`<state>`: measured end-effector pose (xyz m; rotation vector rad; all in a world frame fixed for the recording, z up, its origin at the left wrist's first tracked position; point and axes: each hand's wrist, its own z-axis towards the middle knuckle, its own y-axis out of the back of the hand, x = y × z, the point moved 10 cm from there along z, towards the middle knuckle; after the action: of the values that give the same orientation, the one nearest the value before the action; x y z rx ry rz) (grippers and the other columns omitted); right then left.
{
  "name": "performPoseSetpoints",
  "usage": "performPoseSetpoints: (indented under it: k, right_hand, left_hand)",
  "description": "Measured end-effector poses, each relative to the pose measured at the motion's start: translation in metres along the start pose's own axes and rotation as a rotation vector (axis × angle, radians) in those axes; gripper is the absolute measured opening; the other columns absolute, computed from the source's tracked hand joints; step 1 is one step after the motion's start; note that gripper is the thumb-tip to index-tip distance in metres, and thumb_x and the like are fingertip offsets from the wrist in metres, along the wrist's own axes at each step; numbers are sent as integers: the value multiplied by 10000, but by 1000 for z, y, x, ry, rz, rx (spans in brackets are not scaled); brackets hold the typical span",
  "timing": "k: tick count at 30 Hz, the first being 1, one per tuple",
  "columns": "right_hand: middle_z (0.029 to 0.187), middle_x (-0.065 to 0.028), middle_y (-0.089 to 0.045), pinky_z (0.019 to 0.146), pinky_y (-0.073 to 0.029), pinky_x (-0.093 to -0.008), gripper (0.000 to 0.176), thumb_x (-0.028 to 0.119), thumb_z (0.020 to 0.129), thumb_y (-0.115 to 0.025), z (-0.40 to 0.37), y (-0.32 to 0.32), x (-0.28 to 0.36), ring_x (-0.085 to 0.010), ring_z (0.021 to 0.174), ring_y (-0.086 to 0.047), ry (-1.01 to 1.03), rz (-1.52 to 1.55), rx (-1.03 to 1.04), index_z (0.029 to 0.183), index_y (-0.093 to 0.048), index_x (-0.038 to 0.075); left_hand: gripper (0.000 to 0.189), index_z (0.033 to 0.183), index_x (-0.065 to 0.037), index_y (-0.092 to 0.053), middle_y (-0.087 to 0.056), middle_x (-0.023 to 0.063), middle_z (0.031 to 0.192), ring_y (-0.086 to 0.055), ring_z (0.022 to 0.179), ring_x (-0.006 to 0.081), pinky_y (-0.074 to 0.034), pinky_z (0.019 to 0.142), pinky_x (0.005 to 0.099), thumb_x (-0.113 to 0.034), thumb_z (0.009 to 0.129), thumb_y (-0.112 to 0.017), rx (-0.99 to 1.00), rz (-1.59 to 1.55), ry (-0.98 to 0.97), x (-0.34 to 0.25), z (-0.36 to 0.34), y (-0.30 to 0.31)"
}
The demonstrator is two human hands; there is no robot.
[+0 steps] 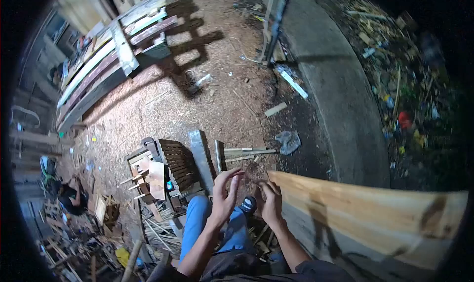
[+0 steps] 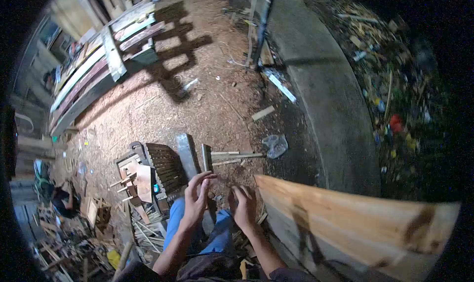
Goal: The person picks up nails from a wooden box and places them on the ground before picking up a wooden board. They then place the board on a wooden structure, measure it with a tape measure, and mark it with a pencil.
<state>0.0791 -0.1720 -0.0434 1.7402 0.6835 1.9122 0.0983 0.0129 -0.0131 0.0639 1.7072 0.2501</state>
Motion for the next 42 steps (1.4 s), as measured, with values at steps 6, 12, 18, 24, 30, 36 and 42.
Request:
performPoseSetpoints:
  k: [6, 12, 18, 24, 30, 36, 42]
  right_hand:
    - [1117, -144, -729, 927, -519, -434, 197, 127, 974, -684, 202, -72, 146, -346, 1052, -679, 261, 40, 145, 1137, -744, 34]
    - [1142, -157, -720, 995, -504, -441, 222, 168, 987, -680, 395, -175, 183, -356, 1094, -662, 378, -23, 235, 1137, -751, 21]
    - [1182, -166, -709, 1004, -521, -417, 239, 180, 1017, -660, 551, -271, 211, -335, 1150, -673, 296, 77, 393, 1173, -746, 20]
    - [1187, -159, -706, 991, -508, -437, 234, 124, 986, -671, 605, -307, 337, -354, 1125, -648, 593, 89, 663, 1188, -736, 25]
    - [1194, -163, -709, 1016, -499, -429, 229, 140, 994, -664, 572, -359, 375, -346, 1154, -654, 872, 109, 1110, 1178, -732, 23]
    - [1167, -171, -697, 969, -499, -441, 232, 128, 977, -694, 440, -362, 366, -370, 1117, -646, 1431, 126, 1629, 1192, -726, 45]
    - [1177, -166, -693, 927, -507, -466, 238, 143, 969, -697, 310, -307, 351, -397, 1100, -636, 1625, 236, 1938, 1193, -723, 67]
  left_hand:
    - [263, 1272, -2, -688, -735, 134, 1182, -663, 1157, 230, -496, 1021, 354, -157, 1082, -594, -278, 100, 28, 2, 114, 139]
    - [226, 1209, -32, -724, -746, 138, 1158, -681, 1133, 295, -486, 1021, 399, -161, 1044, -639, -464, -64, 29, 76, 303, 200]
    - [239, 1208, -23, -714, -734, 150, 1155, -684, 1119, 304, -500, 997, 393, -181, 1047, -635, -615, -29, 53, 38, 455, 279]
    - [259, 1238, -15, -704, -745, 152, 1128, -700, 1067, 266, -530, 946, 379, -179, 1058, -615, -874, -253, 185, 29, 455, 338]
    - [259, 1212, -9, -714, -758, 156, 1114, -719, 1045, 278, -540, 954, 392, -187, 1038, -642, -1402, -307, 244, 19, 371, 331]
    - [264, 1235, -9, -696, -751, 139, 1086, -728, 1010, 234, -561, 874, 361, -194, 1072, -604, -2012, -355, 357, -1, 226, 206]
    - [302, 1271, 12, -664, -751, 129, 1146, -715, 1095, 209, -562, 954, 350, -217, 1095, -575, -2351, -303, 438, -22, 130, 84]
